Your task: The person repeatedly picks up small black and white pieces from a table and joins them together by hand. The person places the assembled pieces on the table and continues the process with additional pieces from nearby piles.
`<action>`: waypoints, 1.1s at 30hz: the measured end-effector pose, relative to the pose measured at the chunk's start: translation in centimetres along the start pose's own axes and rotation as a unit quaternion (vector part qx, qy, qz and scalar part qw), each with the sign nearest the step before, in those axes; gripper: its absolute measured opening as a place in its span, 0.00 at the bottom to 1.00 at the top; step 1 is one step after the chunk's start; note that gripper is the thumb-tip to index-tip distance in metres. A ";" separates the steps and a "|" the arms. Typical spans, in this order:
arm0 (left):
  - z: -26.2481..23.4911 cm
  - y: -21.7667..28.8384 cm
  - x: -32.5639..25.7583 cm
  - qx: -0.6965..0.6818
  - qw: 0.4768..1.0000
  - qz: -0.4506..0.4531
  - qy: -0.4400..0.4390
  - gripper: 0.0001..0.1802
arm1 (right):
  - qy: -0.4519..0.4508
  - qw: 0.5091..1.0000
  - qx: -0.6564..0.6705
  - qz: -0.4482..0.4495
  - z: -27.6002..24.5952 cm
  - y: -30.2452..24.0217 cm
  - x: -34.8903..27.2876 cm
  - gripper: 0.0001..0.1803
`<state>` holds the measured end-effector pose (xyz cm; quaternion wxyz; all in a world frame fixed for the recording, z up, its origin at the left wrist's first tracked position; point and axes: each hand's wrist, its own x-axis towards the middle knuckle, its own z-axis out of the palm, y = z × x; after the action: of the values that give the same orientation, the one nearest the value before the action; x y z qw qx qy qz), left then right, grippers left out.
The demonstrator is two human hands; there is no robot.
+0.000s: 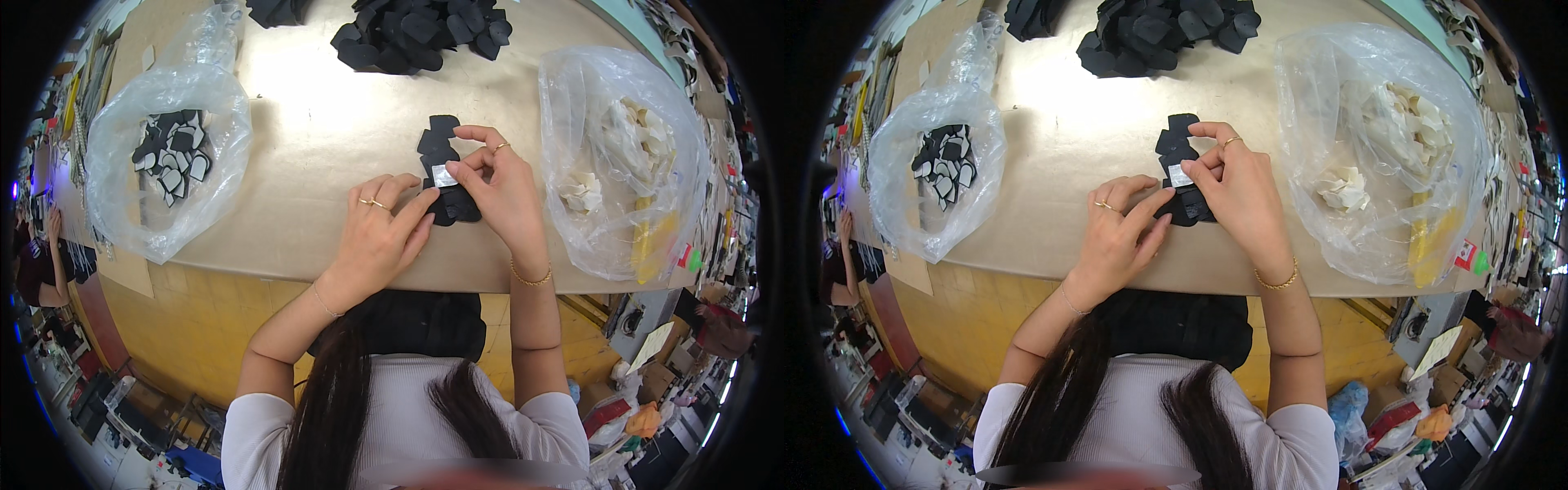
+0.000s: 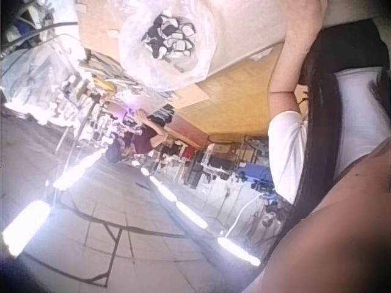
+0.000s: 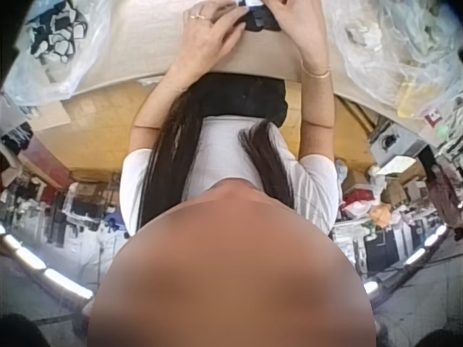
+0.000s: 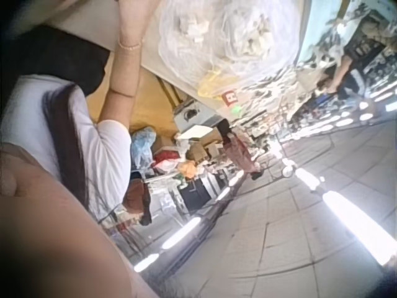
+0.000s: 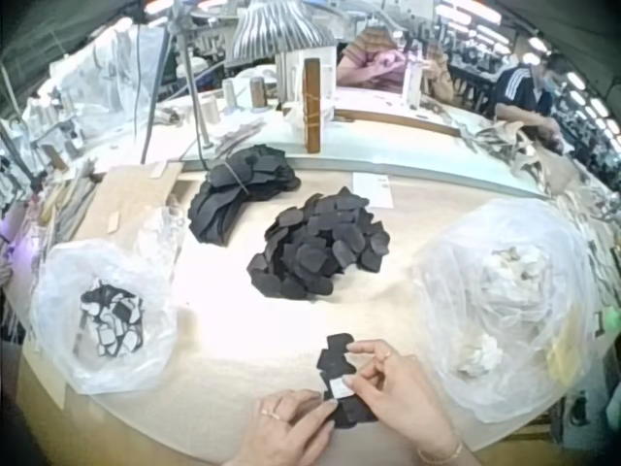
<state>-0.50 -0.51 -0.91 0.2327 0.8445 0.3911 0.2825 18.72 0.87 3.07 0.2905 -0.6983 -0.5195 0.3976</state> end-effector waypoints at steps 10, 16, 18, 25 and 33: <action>0.3 0.4 0.4 0.033 0.999 -0.005 -0.016 0.25 | -0.012 1.000 0.004 0.013 -0.2 -0.3 0.2 0.21; 0.6 0.4 0.5 0.049 0.999 -0.002 -0.017 0.24 | -0.004 0.996 -0.074 -0.042 0.5 0.7 -0.1 0.21; 0.6 0.4 0.6 0.055 0.998 0.002 -0.018 0.24 | 0.080 0.976 -0.169 -0.111 0.8 1.3 -0.2 0.20; -0.1 0.0 1.5 -0.014 0.999 -0.043 -0.030 0.21 | 0.128 0.991 -0.028 -0.018 -1.4 1.6 -1.5 0.17; 1.2 0.2 4.2 -0.006 0.999 -0.046 -0.009 0.18 | 0.102 0.992 0.023 -0.068 -5.9 1.2 -7.1 0.10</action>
<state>2.63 2.51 -0.41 0.2536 0.8270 0.4255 0.2660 23.31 -6.25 6.96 0.3837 -0.6916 -0.5243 0.3157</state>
